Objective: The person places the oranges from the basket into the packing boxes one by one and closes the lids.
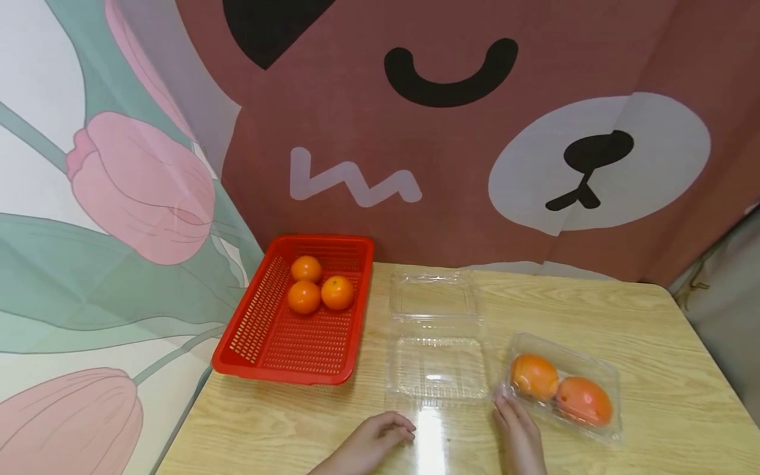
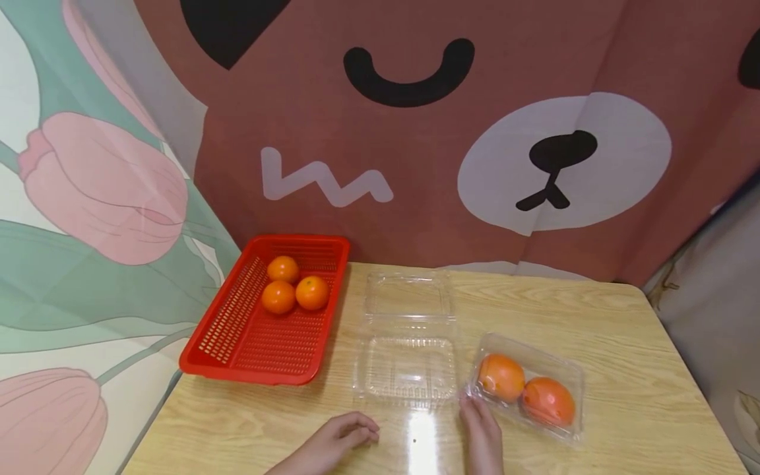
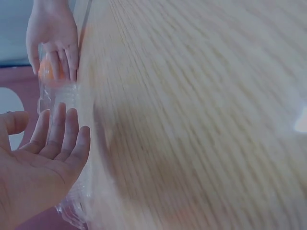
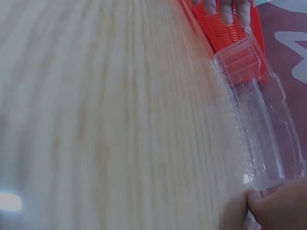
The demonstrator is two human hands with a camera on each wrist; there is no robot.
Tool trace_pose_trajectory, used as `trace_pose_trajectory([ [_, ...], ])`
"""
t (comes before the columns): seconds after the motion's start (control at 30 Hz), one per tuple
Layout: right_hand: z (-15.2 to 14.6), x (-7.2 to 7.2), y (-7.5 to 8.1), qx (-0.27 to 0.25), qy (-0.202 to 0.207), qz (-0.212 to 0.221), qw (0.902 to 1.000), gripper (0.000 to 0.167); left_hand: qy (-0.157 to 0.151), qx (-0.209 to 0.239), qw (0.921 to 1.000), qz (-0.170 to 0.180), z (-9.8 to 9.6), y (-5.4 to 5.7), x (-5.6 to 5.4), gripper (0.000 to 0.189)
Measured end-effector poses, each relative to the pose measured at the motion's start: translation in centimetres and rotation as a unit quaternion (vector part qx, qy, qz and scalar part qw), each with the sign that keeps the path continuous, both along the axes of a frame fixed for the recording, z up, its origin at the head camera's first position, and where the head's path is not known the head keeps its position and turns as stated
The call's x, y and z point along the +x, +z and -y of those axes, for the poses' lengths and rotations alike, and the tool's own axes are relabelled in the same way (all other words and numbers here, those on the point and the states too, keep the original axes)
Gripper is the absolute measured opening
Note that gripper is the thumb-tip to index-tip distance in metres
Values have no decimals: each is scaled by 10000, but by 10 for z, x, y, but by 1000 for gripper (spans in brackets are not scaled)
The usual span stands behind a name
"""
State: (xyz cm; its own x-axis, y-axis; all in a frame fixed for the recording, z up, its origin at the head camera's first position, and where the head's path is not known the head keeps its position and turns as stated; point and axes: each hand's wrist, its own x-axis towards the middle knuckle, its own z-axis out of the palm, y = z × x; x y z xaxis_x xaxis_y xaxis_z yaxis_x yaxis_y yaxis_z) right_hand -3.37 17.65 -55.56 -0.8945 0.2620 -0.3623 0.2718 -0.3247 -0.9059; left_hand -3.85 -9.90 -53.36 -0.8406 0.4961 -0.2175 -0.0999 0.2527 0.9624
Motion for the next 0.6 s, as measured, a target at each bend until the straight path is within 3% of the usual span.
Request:
trace_pose_trajectory([
  [0.17, 4, -4, -6, -710, -308, -359, 9964, 25, -210, 6, 9998, 4, 0, 2, 2, 19],
  [0.23, 6, -5, -7, -821, -319, -468, 9950, 19, -310, 38, 9994, -118, -1, 3, 3, 19],
  [0.33, 10, -9, -7, -861, -337, -558, 9942, 24, -382, 24, 9990, -236, -2, 3, 3, 19],
  [0.5, 17, -16, -3, -610, -155, -445, 9970, 57, -409, -24, 9987, -295, -1, 4, 4, 19],
  [0.6, 19, -19, 0, -438, 26, -359, 9984, 65, -428, 29, 9987, -260, -1, 5, 4, 19],
])
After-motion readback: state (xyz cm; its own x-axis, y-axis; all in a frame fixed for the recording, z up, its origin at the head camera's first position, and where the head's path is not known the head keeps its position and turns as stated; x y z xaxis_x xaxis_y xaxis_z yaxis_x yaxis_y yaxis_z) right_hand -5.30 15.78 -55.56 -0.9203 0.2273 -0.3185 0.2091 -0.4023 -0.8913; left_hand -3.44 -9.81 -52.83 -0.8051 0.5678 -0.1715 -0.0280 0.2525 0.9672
